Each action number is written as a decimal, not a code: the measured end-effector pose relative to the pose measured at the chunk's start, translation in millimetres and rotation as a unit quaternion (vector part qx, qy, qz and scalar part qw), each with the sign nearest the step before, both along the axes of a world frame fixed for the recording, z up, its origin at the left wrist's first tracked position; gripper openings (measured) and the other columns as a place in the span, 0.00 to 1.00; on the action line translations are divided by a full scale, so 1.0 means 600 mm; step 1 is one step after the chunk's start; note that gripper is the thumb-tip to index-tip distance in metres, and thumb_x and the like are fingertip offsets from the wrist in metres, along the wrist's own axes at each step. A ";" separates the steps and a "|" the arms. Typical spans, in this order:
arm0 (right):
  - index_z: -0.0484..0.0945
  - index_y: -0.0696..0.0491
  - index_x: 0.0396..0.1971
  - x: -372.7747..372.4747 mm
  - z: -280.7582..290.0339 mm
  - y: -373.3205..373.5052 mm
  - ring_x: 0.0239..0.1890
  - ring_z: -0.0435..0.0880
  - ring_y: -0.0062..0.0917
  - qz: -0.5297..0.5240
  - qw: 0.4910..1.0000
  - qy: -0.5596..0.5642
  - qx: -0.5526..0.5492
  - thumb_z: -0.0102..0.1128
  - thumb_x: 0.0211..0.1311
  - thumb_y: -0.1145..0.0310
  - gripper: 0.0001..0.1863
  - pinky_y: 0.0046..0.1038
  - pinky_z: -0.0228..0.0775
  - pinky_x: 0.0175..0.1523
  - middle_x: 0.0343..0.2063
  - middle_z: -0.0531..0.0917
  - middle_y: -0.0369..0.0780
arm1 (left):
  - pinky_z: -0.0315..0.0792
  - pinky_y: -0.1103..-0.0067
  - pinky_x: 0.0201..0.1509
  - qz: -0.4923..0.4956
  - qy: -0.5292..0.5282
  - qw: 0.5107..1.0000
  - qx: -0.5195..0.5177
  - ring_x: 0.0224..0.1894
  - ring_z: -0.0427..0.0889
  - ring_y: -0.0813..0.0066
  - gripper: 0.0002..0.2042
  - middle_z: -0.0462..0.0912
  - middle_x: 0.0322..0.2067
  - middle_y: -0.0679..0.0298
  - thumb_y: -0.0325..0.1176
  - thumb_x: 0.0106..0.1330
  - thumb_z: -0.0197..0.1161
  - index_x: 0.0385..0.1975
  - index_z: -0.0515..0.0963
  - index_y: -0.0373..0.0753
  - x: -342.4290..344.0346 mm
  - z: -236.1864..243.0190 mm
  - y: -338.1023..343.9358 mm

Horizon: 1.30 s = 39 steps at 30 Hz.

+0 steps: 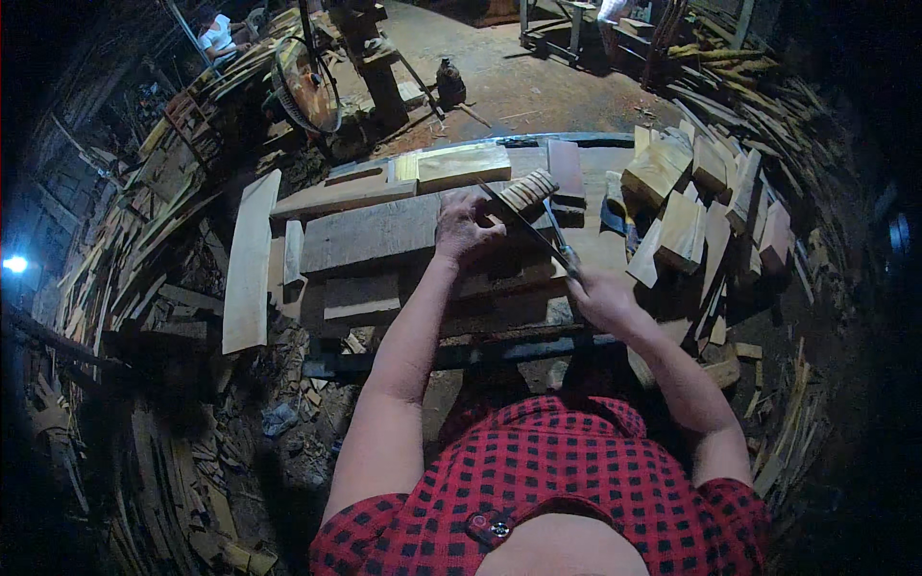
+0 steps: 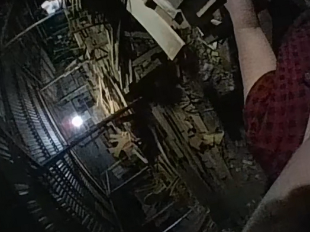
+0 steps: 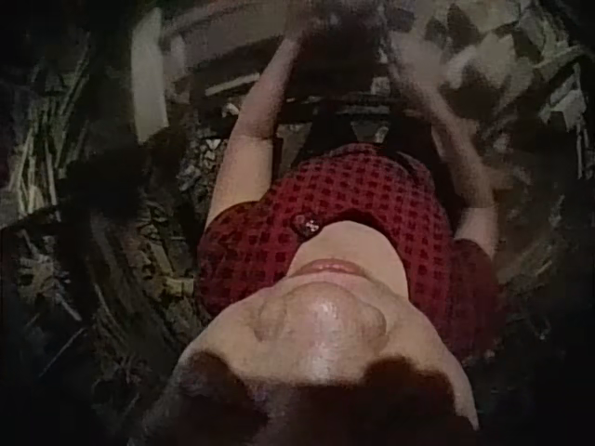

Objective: The person carves grooves into a piece of wood using hand carving tools, holding the wood block on the workbench and slicing notches along its surface.

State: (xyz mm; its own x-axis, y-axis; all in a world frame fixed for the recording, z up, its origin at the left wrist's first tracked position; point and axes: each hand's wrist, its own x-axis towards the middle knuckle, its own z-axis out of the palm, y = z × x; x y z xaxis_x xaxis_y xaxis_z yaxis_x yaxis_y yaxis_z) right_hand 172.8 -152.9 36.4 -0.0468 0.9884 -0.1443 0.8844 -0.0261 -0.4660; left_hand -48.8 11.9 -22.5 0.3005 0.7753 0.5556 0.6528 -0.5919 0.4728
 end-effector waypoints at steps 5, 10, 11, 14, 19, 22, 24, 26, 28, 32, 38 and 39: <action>0.75 0.53 0.39 -0.050 -0.032 0.155 0.41 0.78 0.47 -0.005 0.999 -0.027 0.046 0.42 0.62 0.57 0.17 0.44 0.69 0.48 0.36 0.80 0.50 | 0.66 0.66 0.53 -0.009 0.006 0.999 -0.048 0.45 0.70 0.56 0.21 0.75 0.34 0.58 0.46 0.37 0.69 0.30 0.78 0.41 0.032 0.027 -0.014; 0.74 0.54 0.38 -0.055 -0.034 0.114 0.37 0.78 0.49 -0.008 0.997 0.008 0.082 0.46 0.61 0.58 0.16 0.46 0.69 0.43 0.31 0.79 0.53 | 0.66 0.66 0.54 0.021 0.011 0.999 -0.042 0.48 0.70 0.55 0.23 0.75 0.37 0.58 0.48 0.37 0.69 0.30 0.78 0.40 0.014 0.001 -0.006; 0.74 0.53 0.38 -0.043 -0.032 0.081 0.36 0.79 0.49 -0.010 0.997 0.006 0.075 0.46 0.61 0.58 0.15 0.46 0.70 0.43 0.33 0.79 0.53 | 0.66 0.66 0.54 0.025 0.008 0.999 -0.043 0.48 0.70 0.55 0.23 0.75 0.37 0.58 0.48 0.37 0.69 0.30 0.78 0.40 0.016 0.001 -0.004; 0.72 0.53 0.37 0.013 -0.043 -0.020 0.34 0.78 0.50 -0.009 0.999 0.013 0.045 0.46 0.62 0.58 0.14 0.48 0.69 0.39 0.30 0.79 0.53 | 0.66 0.66 0.54 0.028 0.033 0.997 -0.057 0.47 0.70 0.55 0.24 0.74 0.38 0.58 0.50 0.37 0.69 0.31 0.77 0.39 0.021 0.014 -0.010; 0.71 0.54 0.37 0.039 -0.047 -0.070 0.33 0.79 0.50 -0.007 0.999 -0.016 0.048 0.44 0.63 0.58 0.15 0.49 0.69 0.38 0.28 0.80 0.51 | 0.66 0.65 0.53 0.011 0.022 0.997 -0.067 0.46 0.70 0.54 0.24 0.73 0.37 0.55 0.49 0.37 0.68 0.31 0.77 0.38 0.012 0.025 -0.015; 0.73 0.56 0.34 -0.002 -0.026 0.018 0.32 0.79 0.48 0.012 0.998 -0.029 0.047 0.45 0.63 0.57 0.16 0.48 0.69 0.38 0.28 0.80 0.51 | 0.67 0.66 0.51 0.021 0.026 0.998 -0.048 0.45 0.71 0.55 0.23 0.74 0.37 0.56 0.48 0.37 0.69 0.31 0.77 0.38 0.009 0.011 -0.005; 0.74 0.55 0.33 -0.026 -0.026 0.084 0.33 0.79 0.48 0.010 0.995 -0.030 0.090 0.45 0.62 0.58 0.16 0.47 0.70 0.39 0.29 0.80 0.50 | 0.68 0.67 0.50 0.022 0.020 0.999 -0.038 0.45 0.71 0.56 0.23 0.74 0.36 0.56 0.47 0.36 0.70 0.30 0.77 0.38 0.022 0.006 0.001; 0.74 0.54 0.33 -0.039 -0.038 0.132 0.34 0.79 0.48 0.005 0.992 -0.027 0.121 0.45 0.62 0.58 0.15 0.47 0.70 0.39 0.29 0.80 0.50 | 0.67 0.66 0.52 0.012 0.017 0.999 -0.031 0.46 0.70 0.55 0.22 0.74 0.38 0.57 0.47 0.37 0.70 0.30 0.77 0.39 0.031 0.016 -0.005; 0.74 0.53 0.35 -0.050 -0.040 0.152 0.35 0.79 0.47 0.002 0.992 -0.031 0.125 0.45 0.62 0.58 0.15 0.47 0.70 0.38 0.30 0.80 0.50 | 0.67 0.66 0.52 0.011 0.009 0.999 -0.030 0.46 0.71 0.55 0.22 0.74 0.39 0.57 0.47 0.38 0.69 0.31 0.77 0.39 0.030 0.025 -0.013; 0.73 0.53 0.36 -0.040 -0.027 0.071 0.35 0.78 0.48 0.009 0.996 -0.005 0.092 0.45 0.62 0.59 0.14 0.47 0.69 0.38 0.29 0.80 0.51 | 0.66 0.66 0.53 0.029 0.024 0.998 -0.048 0.46 0.71 0.55 0.23 0.74 0.38 0.55 0.47 0.38 0.67 0.33 0.77 0.40 0.014 0.016 -0.014; 0.69 0.53 0.42 0.030 -0.063 -0.049 0.32 0.78 0.50 0.019 0.997 -0.047 0.061 0.45 0.63 0.59 0.14 0.48 0.68 0.38 0.26 0.79 0.53 | 0.67 0.66 0.52 0.024 0.026 0.999 -0.039 0.45 0.71 0.54 0.23 0.74 0.37 0.54 0.46 0.38 0.67 0.33 0.76 0.38 0.014 0.023 -0.019; 0.69 0.53 0.42 0.024 -0.062 -0.040 0.32 0.78 0.50 0.021 0.997 -0.046 0.059 0.45 0.63 0.59 0.14 0.48 0.68 0.38 0.26 0.79 0.53 | 0.67 0.66 0.52 0.031 0.021 0.999 -0.031 0.45 0.71 0.54 0.23 0.74 0.37 0.54 0.46 0.38 0.67 0.32 0.76 0.38 0.010 0.025 -0.023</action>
